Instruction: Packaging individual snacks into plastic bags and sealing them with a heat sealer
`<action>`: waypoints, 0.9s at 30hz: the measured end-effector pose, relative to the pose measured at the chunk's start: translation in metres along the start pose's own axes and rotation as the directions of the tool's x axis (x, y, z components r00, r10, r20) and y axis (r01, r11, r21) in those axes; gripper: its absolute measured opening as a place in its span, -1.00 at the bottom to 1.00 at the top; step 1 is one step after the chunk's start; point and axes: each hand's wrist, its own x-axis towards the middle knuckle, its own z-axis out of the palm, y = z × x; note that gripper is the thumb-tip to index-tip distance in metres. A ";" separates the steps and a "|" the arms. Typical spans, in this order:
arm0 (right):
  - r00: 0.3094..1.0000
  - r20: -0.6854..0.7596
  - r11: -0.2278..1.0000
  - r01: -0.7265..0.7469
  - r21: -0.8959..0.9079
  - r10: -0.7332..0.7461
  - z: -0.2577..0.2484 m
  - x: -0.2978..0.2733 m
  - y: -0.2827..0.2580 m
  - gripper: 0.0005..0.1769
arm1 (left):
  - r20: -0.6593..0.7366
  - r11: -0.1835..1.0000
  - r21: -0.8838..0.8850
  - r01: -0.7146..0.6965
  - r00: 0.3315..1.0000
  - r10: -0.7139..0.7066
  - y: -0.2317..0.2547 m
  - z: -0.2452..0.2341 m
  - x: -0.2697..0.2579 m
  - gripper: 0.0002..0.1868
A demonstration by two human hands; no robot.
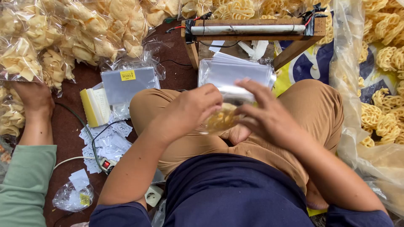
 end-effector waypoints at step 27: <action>0.855 -0.461 0.971 -0.230 0.071 0.237 0.019 -0.016 0.066 -0.75 | -0.521 0.745 -0.667 -0.016 0.724 -0.452 -0.036 0.074 0.047 -0.73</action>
